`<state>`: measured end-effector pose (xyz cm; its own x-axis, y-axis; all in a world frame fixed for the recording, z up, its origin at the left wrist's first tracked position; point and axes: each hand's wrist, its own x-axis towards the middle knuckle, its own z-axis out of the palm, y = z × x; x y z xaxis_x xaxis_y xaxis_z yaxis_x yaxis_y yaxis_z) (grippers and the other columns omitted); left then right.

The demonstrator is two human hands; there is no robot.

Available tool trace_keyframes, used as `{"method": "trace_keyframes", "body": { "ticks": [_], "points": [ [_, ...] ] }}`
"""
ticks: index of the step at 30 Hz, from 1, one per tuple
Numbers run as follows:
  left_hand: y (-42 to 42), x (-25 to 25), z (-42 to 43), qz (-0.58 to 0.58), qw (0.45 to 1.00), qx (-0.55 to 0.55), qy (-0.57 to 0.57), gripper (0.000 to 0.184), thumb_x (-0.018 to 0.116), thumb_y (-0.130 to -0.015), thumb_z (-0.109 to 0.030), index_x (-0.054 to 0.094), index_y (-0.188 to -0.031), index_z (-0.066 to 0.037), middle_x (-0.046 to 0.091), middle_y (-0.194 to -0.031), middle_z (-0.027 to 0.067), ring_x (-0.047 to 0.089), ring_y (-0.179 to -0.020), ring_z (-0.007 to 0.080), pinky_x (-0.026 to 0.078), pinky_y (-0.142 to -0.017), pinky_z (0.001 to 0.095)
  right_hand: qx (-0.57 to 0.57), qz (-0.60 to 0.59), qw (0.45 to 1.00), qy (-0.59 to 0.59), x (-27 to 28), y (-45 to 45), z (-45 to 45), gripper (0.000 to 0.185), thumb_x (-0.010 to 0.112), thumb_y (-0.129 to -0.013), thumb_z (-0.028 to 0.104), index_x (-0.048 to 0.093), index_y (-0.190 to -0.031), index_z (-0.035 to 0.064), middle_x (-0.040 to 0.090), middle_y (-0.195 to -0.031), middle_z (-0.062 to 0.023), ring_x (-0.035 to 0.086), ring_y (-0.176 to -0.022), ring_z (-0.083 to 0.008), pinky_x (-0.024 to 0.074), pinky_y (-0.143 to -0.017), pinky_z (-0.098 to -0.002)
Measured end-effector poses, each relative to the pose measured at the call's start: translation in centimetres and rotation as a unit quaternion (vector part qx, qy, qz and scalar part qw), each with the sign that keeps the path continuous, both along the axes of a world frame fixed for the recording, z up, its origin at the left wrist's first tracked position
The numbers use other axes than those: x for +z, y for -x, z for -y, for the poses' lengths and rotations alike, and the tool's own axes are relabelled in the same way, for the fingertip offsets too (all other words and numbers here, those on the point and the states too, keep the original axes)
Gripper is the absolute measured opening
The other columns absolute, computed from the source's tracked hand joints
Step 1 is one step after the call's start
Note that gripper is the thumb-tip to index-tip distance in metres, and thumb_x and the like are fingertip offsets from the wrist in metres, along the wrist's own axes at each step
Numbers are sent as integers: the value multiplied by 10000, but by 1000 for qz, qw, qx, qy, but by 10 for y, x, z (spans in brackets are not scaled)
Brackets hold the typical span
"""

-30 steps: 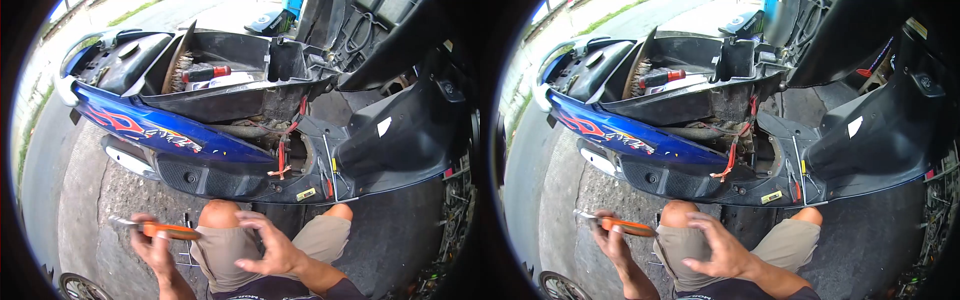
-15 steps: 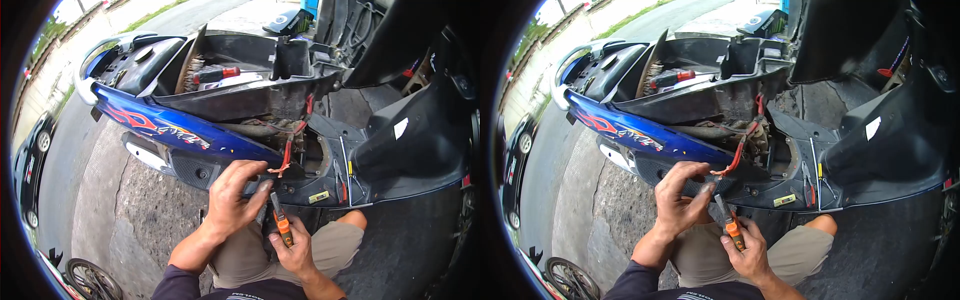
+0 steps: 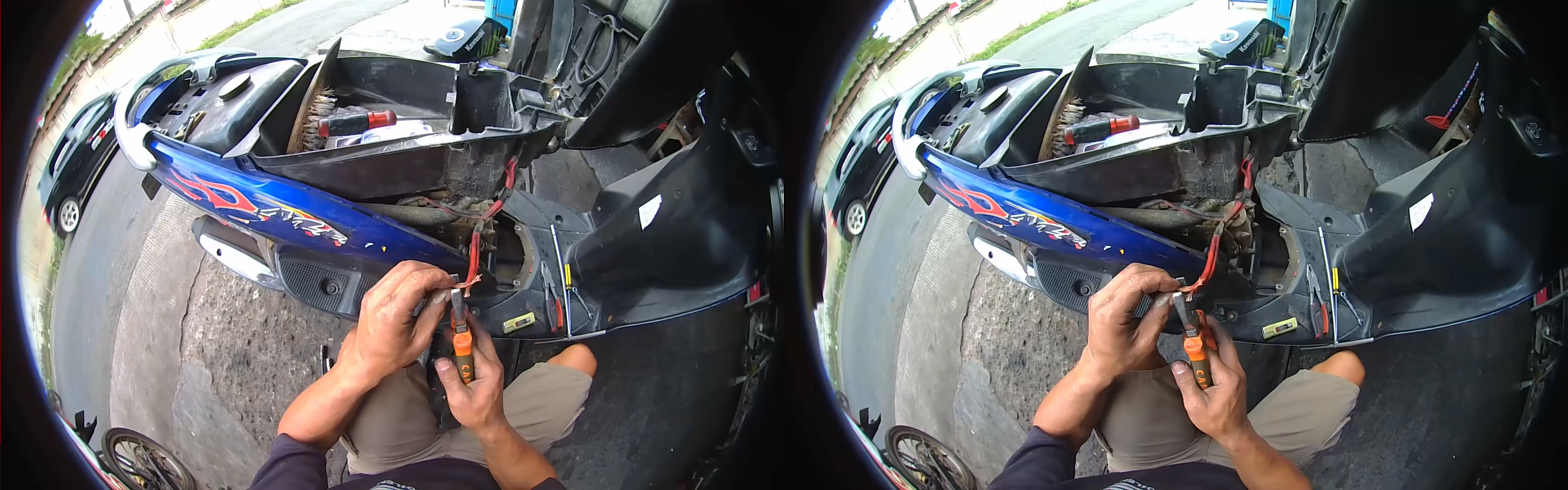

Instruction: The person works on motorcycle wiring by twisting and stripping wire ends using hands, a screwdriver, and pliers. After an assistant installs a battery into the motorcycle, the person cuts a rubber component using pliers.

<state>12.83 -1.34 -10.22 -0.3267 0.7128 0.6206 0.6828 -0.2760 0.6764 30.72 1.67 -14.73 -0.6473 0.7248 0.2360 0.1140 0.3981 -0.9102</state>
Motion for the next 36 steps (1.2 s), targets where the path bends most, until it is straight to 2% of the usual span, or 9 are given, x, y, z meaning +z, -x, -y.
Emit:
{"method": "trace_keyframes", "body": {
  "ticks": [10, 22, 24, 28, 29, 30, 31, 33, 36],
  "points": [
    [-4, -12, 2, 60, 998, -10, 20, 187, 660, -821, 109, 630, -977, 12, 713, -1021, 165, 713, -893, 262, 558, -798, 338, -22, -7, 999, -28, 3, 11, -8, 454, 715, -917, 197, 621, -1284, -53, 466, -1436, -310, 522, -1305, -454, 420, -1095, -477],
    [-8, -30, 8, 180, 983, -23, 42, 84, 622, -900, 75, 609, -978, 47, 706, -1045, 166, 676, -918, 182, 544, -836, 315, -53, -3, 997, -63, -13, 13, -4, 477, 743, -915, 232, 594, -1283, -31, 563, -1216, -243, 610, -1101, -387, 519, -915, -453],
    [-9, -33, 8, 176, 983, -24, 44, 80, 624, -902, 71, 609, -977, 49, 705, -1041, 162, 673, -913, 175, 542, -827, 307, -62, -76, 992, 74, -25, 14, 5, 588, 723, -937, 284, 506, -1370, -50, 580, -1231, -258, 624, -1109, -389, 513, -934, -441],
    [-15, -35, 5, 162, 985, -20, 56, 87, 637, -899, 73, 609, -979, 52, 703, -1028, 152, 664, -891, 153, 540, -786, 284, -36, -57, 996, 65, -15, 12, -4, 605, 679, -967, 268, 444, -1409, -72, 601, -1250, -269, 639, -1113, -394, 508, -949, -424],
    [-15, -35, 5, 130, 989, -11, 69, 157, 667, -873, 82, 603, -1003, 23, 701, -1023, 170, 713, -894, 253, 565, -797, 324, -4, -35, 993, 114, -14, 8, -8, 579, 657, -973, 243, 448, -1412, -70, 598, -1273, -273, 639, -1125, -399, 505, -957, -423],
    [-16, -33, 4, 132, 989, -11, 70, 157, 667, -873, 82, 603, -1003, 23, 701, -1023, 170, 713, -894, 253, 565, -797, 324, 29, -13, 986, 162, -13, 6, -10, 554, 635, -978, 217, 451, -1416, -69, 595, -1297, -277, 639, -1137, -404, 502, -965, -422],
    [-19, -30, 2, 111, 991, -13, 71, 172, 673, -863, 84, 600, -1005, 23, 698, -1016, 172, 714, -890, 270, 568, -785, 332, 14, -10, 981, 194, -13, 6, -12, 440, 623, -962, 147, 512, -1335, -57, 662, -1143, -237, 682, -1025, -358, 527, -883, -410],
    [-25, -33, -2, 60, 996, -10, 60, 206, 687, -834, 89, 588, -1002, 21, 688, -999, 179, 712, -862, 312, 575, -744, 358, 5, -7, 979, 204, -13, 7, -14, 375, 629, -956, 136, 538, -1270, -48, 674, -1059, -211, 691, -954, -324, 531, -831, -399],
    [-29, -34, -2, 63, 996, -20, 64, 160, 665, -859, 92, 598, -989, 27, 698, -1015, 179, 711, -889, 271, 562, -783, 331, -37, -47, 984, 169, -30, 12, -15, 274, 685, -928, 144, 574, -1117, -21, 676, -848, -132, 684, -772, -232, 522, -698, -371]
  ]
}}
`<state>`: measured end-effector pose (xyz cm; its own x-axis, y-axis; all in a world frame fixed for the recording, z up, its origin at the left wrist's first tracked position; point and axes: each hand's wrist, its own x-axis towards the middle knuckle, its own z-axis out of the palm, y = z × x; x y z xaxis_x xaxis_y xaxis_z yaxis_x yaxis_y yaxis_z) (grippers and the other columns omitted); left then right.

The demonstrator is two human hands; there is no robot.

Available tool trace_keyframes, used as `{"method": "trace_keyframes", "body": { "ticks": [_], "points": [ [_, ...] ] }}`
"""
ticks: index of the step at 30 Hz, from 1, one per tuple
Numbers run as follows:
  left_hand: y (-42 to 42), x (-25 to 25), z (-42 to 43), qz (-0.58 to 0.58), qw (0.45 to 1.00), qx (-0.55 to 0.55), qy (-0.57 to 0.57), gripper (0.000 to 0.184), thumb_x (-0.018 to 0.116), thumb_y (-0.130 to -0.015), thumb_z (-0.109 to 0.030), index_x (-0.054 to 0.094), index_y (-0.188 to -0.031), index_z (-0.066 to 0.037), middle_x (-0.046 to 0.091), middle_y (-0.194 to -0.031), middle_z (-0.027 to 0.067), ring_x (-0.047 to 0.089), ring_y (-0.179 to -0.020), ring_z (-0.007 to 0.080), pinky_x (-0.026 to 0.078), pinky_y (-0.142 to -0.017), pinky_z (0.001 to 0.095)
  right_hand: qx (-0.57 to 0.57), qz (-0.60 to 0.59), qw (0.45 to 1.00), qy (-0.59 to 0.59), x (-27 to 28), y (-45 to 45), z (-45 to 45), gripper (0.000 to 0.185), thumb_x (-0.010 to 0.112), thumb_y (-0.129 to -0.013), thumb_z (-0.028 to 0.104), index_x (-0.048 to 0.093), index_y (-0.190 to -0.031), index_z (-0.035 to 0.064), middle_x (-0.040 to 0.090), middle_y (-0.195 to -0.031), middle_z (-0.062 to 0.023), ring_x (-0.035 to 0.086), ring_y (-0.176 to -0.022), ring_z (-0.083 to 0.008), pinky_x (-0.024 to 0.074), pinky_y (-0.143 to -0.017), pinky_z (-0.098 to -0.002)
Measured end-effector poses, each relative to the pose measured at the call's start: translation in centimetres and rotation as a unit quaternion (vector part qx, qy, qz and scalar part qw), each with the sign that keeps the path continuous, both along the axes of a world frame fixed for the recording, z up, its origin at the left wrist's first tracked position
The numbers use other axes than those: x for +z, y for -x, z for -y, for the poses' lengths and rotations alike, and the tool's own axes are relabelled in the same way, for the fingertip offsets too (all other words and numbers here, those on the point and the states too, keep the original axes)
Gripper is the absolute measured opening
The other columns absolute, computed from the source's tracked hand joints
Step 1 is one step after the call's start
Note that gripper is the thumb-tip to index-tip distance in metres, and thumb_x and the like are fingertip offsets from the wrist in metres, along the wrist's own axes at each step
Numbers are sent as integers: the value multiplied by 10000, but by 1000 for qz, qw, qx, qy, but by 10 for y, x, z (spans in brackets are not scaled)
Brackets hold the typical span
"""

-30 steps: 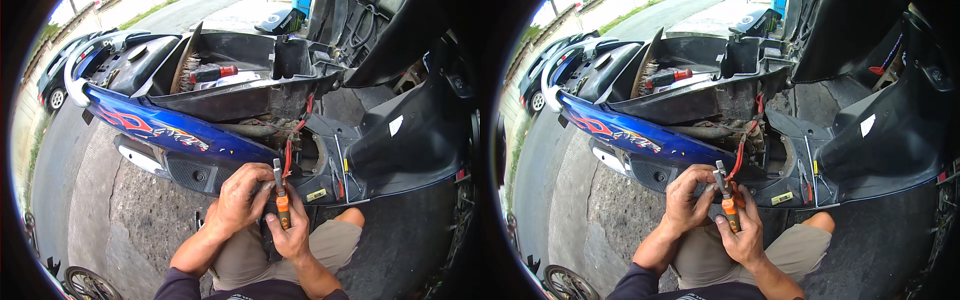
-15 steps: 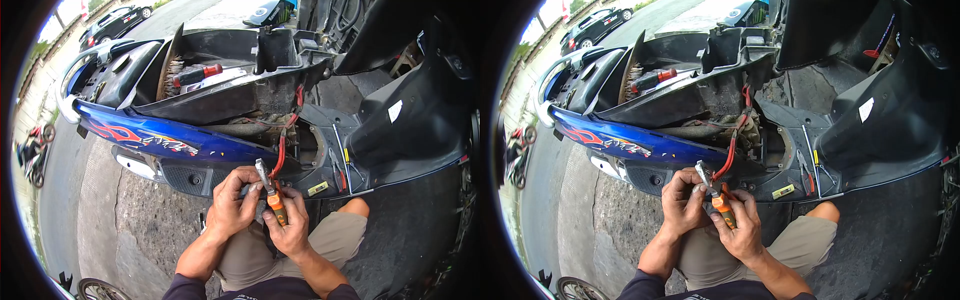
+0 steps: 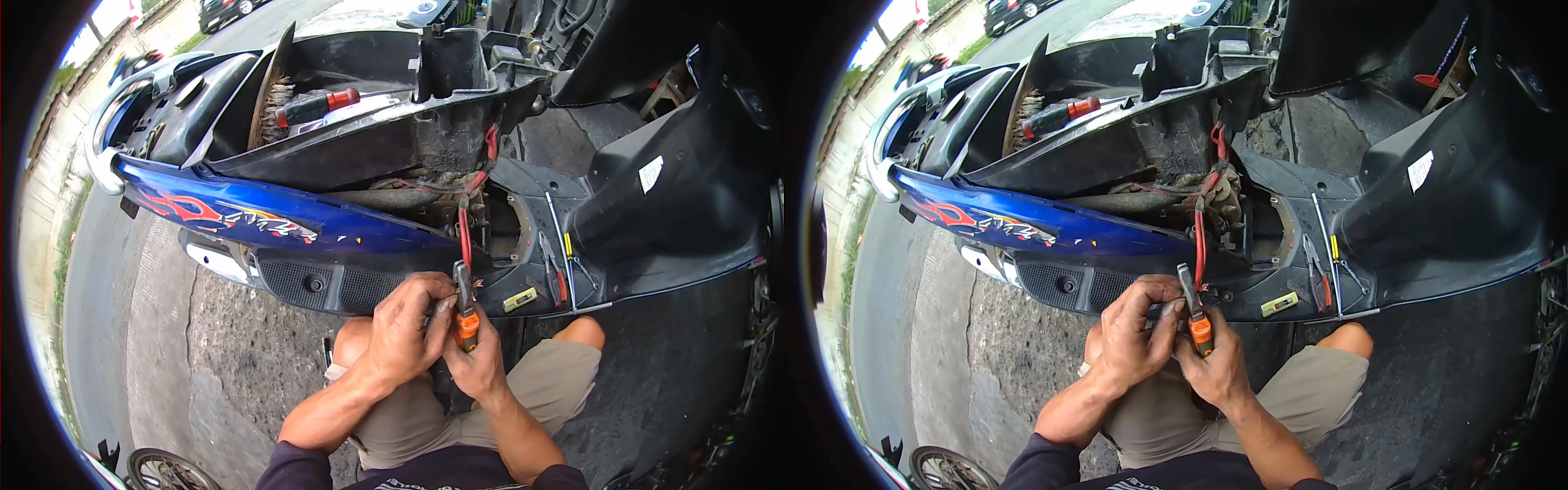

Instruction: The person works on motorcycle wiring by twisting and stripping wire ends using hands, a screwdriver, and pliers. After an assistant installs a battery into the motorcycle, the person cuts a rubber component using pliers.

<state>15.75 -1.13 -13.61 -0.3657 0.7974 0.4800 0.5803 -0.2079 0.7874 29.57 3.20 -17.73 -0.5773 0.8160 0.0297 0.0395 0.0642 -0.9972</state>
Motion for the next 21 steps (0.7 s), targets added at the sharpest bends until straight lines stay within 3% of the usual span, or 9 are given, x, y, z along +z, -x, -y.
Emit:
{"method": "trace_keyframes", "body": {
  "ticks": [5, 10, 12, 14, 16, 17, 18, 20, 21],
  "points": [
    [-2, -5, 0, 1, 1000, 0, 3, 175, 666, -846, 96, 595, -990, 28, 698, -1012, 185, 709, -898, 270, 562, -789, 332, 26, 7, 1000, 2, -7, -3, -1, 325, 764, -880, 190, 588, -1085, 7, 689, -840, -126, 698, -773, -233, 529, -702, -372],
    [-6, -11, 0, -30, 1000, 3, -1, 216, 709, -815, 84, 592, -983, 14, 685, -962, 188, 703, -846, 342, 575, -746, 382, 17, 39, 999, 17, -18, -5, -5, 256, 724, -893, 143, 618, -1081, 5, 718, -872, -170, 739, -816, -245, 540, -695, -376],
    [-7, -12, 1, -42, 999, 6, 7, 180, 689, -838, 88, 593, -971, 16, 686, -962, 190, 708, -852, 333, 572, -757, 379, 22, 31, 999, 15, -20, -4, -8, 229, 695, -904, 116, 631, -1086, -8, 712, -849, -175, 738, -799, -249, 543, -689, -376],
    [-9, -13, 2, 21, 999, 8, 49, 213, 709, -859, 32, 581, -1028, 19, 691, -955, 183, 716, -869, 297, 570, -768, 369, 27, 5, 999, 19, -20, -6, -10, 220, 679, -913, 100, 641, -1097, -13, 706, -814, -142, 722, -787, -198, 536, -686, -355],
    [-18, -13, 0, 181, 980, 38, 70, 338, 766, -861, -83, 553, -1099, 27, 705, -989, 184, 713, -884, 257, 566, -775, 353, 86, 14, 994, 65, -15, -13, -13, 258, 682, -915, 109, 644, -1144, -5, 705, -840, -104, 692, -814, -149, 529, -709, -328],
    [-21, -5, 5, 191, 972, 5, 140, 481, 729, -865, -44, 446, -1244, 42, 672, -1134, 168, 664, -1022, 200, 521, -918, 317, 76, -23, 995, 61, -18, -15, -10, 331, 697, -902, 122, 631, -1202, -2, 705, -910, -78, 661, -851, -126, 523, -746, -308],
    [-29, 6, 5, 189, 962, -4, 196, 464, 753, -903, -160, 509, -1233, 55, 682, -1107, 158, 656, -1012, 173, 523, -900, 311, 99, -9, 995, 22, -18, -21, -12, 393, 700, -878, 113, 608, -1244, 3, 694, -990, -89, 658, -896, -144, 528, -784, -318],
    [-25, -13, 6, 309, 912, -111, 244, 421, 769, -916, -234, 606, -1191, 41, 690, -1074, 131, 646, -986, 146, 532, -870, 308, 95, -24, 994, 51, -16, -23, -9, 422, 699, -855, 91, 592, -1250, -10, 677, -1009, -90, 648, -915, -149, 527, -797, -324],
    [-25, -12, 6, 309, 913, -107, 244, 421, 769, -916, -234, 606, -1191, 41, 690, -1074, 131, 646, -986, 146, 532, -870, 308, 95, -29, 993, 61, -14, -25, -9, 432, 698, -847, 84, 586, -1252, -14, 672, -1015, -91, 644, -921, -151, 527, -802, -326]
  ]
}}
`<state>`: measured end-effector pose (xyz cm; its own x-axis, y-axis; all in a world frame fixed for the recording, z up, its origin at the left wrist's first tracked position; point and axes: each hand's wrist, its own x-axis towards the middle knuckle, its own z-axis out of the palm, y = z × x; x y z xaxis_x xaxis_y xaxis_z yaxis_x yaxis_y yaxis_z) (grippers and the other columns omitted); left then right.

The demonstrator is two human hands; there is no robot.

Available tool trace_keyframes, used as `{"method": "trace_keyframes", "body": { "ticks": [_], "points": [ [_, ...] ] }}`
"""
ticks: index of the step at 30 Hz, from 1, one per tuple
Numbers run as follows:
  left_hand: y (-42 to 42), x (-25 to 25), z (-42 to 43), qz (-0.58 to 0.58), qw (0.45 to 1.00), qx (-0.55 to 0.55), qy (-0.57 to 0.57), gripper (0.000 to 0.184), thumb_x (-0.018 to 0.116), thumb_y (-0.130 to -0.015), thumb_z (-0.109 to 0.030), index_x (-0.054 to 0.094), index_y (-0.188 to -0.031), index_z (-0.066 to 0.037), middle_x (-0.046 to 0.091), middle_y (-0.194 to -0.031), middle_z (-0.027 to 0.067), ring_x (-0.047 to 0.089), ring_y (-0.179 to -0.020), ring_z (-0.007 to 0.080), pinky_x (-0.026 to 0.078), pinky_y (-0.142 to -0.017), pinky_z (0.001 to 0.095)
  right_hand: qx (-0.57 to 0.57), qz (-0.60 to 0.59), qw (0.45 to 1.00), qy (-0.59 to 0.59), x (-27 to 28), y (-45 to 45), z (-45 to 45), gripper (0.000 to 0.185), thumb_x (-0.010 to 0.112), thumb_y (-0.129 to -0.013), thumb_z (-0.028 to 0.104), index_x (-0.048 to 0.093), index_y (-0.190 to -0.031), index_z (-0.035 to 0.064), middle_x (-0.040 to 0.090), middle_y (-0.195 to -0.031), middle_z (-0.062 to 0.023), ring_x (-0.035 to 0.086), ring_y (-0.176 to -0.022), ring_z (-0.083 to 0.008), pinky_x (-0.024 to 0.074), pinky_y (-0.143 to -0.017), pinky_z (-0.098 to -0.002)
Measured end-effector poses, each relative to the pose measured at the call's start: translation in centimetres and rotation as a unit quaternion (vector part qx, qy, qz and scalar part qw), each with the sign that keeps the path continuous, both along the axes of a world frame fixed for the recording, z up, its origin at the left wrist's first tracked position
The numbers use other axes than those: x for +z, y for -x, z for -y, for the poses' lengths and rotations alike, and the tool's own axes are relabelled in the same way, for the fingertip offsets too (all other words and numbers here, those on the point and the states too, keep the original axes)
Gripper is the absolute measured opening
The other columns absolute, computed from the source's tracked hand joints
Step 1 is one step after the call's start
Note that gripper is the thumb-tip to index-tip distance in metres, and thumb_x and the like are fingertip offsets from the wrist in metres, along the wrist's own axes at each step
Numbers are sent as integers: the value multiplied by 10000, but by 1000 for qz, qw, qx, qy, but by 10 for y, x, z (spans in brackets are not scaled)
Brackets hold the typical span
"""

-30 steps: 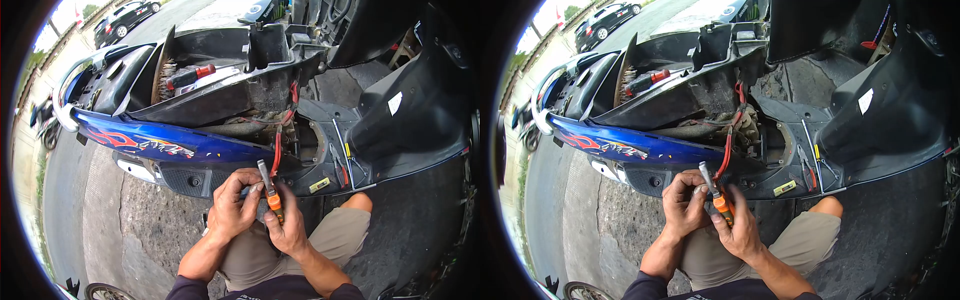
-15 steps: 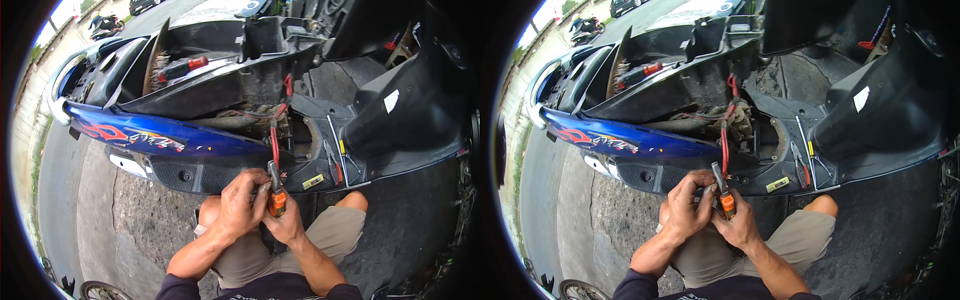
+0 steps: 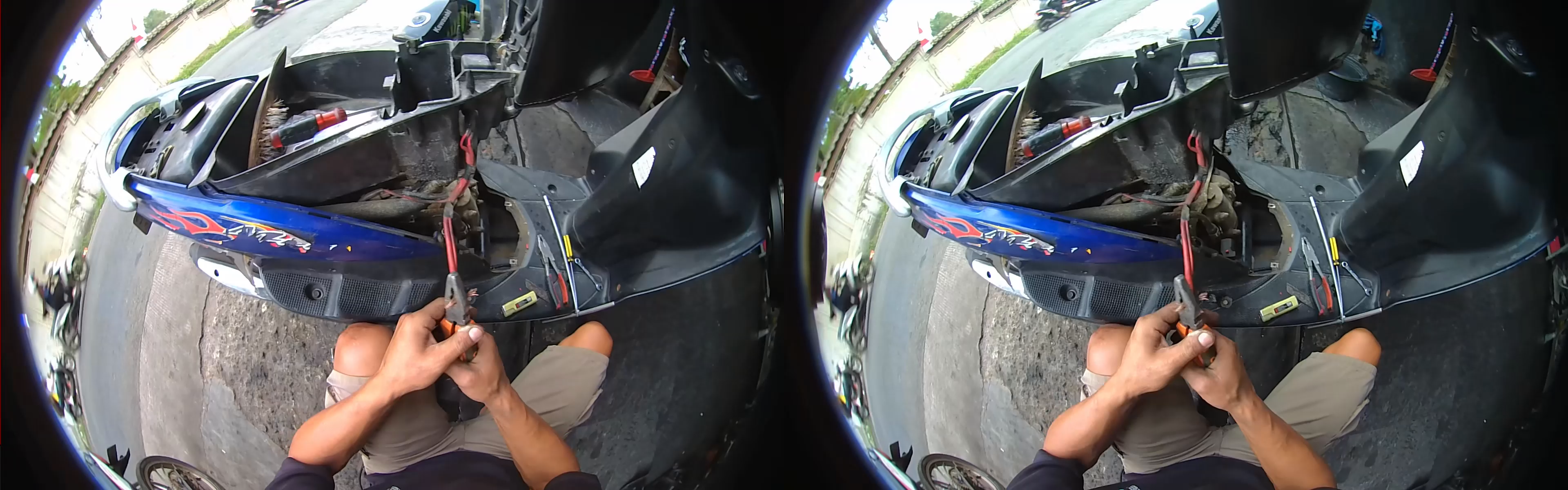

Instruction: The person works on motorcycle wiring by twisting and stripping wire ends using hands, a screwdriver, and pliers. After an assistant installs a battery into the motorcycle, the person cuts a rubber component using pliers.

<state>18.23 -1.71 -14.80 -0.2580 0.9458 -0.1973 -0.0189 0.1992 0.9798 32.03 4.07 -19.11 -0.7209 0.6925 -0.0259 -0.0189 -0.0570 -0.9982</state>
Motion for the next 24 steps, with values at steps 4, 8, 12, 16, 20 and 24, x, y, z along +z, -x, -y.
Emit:
{"method": "trace_keyframes", "body": {
  "ticks": [4, 8, 12, 16, 20, 24],
  "points": [
    [0, 3, -5, -69, 997, -6, 20, 350, 782, -912, -258, 689, -1102, 22, 703, -967, 100, 648, -941, 136, 545, -828, 313, 93, -27, 983, 156, 13, -14, -9, 425, 714, -811, 72, 589, -1205, -25, 653, -1021, -90, 633, -943, -152, 519, -808, -319],
    [5, -9, -11, -129, 982, -23, -138, 346, 677, -939, -354, 694, -1038, -23, 687, -727, 103, 696, -668, 261, 342, -1155, 534, 57, -57, 968, 236, 14, -16, 3, 313, 722, -842, 113, 625, -1113, -11, 649, -966, -54, 623, -912, -122, 502, -790, -284],
    [12, -38, 2, 135, 975, -120, -131, 682, 661, -885, -587, 637, -1199, 17, 632, -1107, 113, 608, -1020, 192, 469, -1002, 358, 39, -53, 977, 205, 30, -9, 1, 187, 726, -909, 155, 637, -1007, 23, 653, -918, -20, 611, -800, -108, 491, -709, -269],
    [14, -28, 11, 215, 948, -203, -118, 918, 897, -752, -419, 480, -1428, 41, 602, -1299, 106, 554, -1227, 167, 421, -1078, 339, -11, -81, 954, 289, 31, -10, 19, 321, 704, -917, 130, 606, -1201, 17, 667, -1077, -56, 644, -992, -162, 524, -881, -317],
    [6, -25, 16, 132, 968, -93, -191, 529, 890, -719, -339, 632, -1055, -23, 667, -959, 53, 619, -875, 123, 514, -774, 297, -90, -63, 980, 166, 6, 0, 46, 273, 646, -992, 244, 589, -1196, 72, 597, -1071, -9, 573, -979, -139, 465, -852, -293],
    [6, -28, 21, 74, 972, -3, -224, 493, 868, -731, -402, 650, -933, -8, 671, -912, 110, 671, -832, 215, 533, -750, 350, -10, 77, 995, -56, 0, -1, 34, 229, 585, -1023, 300, 596, -1110, 88, 599, -999, 7, 568, -918, -127, 473, -757, -315]
  ]
}}
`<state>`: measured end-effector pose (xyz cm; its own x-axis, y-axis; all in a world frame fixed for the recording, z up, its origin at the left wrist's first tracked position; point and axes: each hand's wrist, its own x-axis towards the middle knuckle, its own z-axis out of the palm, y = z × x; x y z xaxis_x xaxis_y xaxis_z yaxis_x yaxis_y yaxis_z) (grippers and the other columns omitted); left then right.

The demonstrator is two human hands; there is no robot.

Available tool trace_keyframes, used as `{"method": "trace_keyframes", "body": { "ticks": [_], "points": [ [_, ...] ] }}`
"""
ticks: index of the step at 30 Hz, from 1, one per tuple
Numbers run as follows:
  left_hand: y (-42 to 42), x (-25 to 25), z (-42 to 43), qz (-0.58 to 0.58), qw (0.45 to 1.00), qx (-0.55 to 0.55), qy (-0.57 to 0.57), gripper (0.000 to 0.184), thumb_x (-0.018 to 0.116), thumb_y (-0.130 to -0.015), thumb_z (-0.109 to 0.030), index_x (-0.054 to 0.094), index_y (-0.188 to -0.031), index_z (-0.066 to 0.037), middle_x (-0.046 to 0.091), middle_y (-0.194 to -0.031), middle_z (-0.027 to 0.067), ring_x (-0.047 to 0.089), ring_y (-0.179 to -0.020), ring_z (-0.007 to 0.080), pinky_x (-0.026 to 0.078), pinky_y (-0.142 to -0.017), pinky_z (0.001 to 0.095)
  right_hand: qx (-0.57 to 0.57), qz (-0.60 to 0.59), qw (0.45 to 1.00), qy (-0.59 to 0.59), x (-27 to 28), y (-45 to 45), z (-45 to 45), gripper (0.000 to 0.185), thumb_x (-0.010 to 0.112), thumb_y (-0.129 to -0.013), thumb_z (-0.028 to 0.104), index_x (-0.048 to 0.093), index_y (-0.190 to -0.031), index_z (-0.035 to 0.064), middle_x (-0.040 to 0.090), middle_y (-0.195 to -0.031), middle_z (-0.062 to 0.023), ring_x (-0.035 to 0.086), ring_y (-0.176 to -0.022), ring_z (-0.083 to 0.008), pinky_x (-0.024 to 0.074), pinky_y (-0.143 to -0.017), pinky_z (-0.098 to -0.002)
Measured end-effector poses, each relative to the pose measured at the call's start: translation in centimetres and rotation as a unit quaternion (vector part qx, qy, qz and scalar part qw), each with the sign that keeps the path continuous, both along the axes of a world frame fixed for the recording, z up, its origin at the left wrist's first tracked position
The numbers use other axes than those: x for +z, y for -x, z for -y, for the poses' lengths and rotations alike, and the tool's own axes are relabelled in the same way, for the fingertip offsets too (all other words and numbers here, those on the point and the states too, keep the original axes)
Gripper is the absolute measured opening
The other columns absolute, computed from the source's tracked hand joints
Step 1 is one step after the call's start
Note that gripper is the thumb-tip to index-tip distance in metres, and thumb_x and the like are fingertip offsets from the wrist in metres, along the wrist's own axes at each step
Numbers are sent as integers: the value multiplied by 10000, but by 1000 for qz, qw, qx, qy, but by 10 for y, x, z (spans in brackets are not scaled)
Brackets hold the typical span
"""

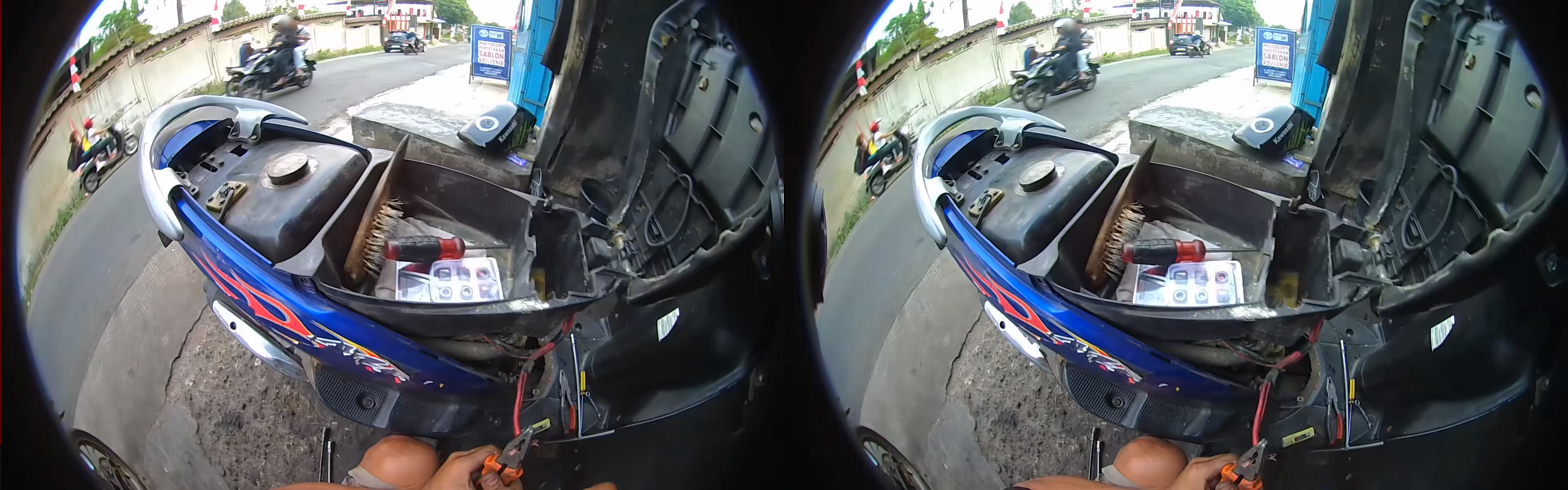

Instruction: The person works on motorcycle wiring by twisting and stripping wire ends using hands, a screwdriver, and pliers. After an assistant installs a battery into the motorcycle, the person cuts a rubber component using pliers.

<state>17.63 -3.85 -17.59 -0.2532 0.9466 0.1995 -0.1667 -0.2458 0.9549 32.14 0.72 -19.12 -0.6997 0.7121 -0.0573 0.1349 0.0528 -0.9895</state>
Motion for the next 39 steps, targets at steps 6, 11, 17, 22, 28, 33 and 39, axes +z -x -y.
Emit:
{"method": "trace_keyframes", "body": {
  "ticks": [6, 11, 17, 22, 28, 33, 39],
  "points": [
    [17, 10, 3, -10, 998, 31, 54, 372, 835, -797, -297, 686, -996, -21, 703, -925, 77, 690, -834, 181, 537, -761, 313, 1, -132, 981, 144, 7, 24, -6, 264, 630, -972, 220, 600, -1191, 75, 610, -1009, -20, 589, -904, -144, 485, -799, -312],
    [-1, 21, -20, 103, 989, 75, 80, 464, 809, -829, -173, 575, -1166, 42, 693, -978, 107, 662, -890, 140, 545, -783, 304, 64, -164, 923, 343, 41, 16, -40, 178, 611, -970, 136, 590, -1125, 51, 592, -981, 9, 569, -897, -80, 468, -791, -268],
    [36, 43, -32, -273, 925, 252, -80, 428, 786, -802, -12, 621, -1194, 38, 682, -1054, 166, 683, -943, 258, 561, -821, 343, 98, -56, 962, 250, 57, 9, -46, 200, 594, -984, 183, 627, -1084, 13, 664, -870, -43, 614, -788, -115, 494, -714, -277],
    [32, 53, -34, -423, 875, 212, -107, 379, 844, -742, -9, 694, -1091, -15, 702, -997, 146, 715, -839, 278, 588, -687, 348, 54, -23, 966, 252, 56, 5, -42, 252, 617, -966, 203, 630, -1079, -22, 675, -879, -69, 640, -817, -145, 517, -777, -305],
    [24, 54, -34, -447, 871, 188, -77, 281, 796, -766, 40, 683, -1020, -8, 700, -966, 143, 711, -813, 266, 580, -670, 347, 74, 55, 987, 133, 54, -7, -50, 308, 654, -917, 157, 605, -1157, -30, 672, -957, -134, 642, -902, -239, 504, -854, -376],
    [14, 48, -33, -362, 907, 214, -32, 146, 712, -831, 54, 625, -941, 16, 671, -915, 127, 672, -761, 208, 548, -661, 301, 82, 37, 990, 105, 44, -17, -46, 361, 656, -909, 153, 588, -1221, -16, 658, -1010, -148, 630, -938, -266, 492, -889, -390],
    [10, 43, -35, -286, 929, 223, 73, 119, 651, -867, 16, 554, -935, 15, 603, -848, 125, 586, -675, 229, 493, -631, 319, 180, 130, 970, 104, 3, -62, -43, 382, 659, -902, 179, 607, -1236, 1, 687, -1032, -187, 667, -975, -350, 499, -898, -419]
  ]
}}
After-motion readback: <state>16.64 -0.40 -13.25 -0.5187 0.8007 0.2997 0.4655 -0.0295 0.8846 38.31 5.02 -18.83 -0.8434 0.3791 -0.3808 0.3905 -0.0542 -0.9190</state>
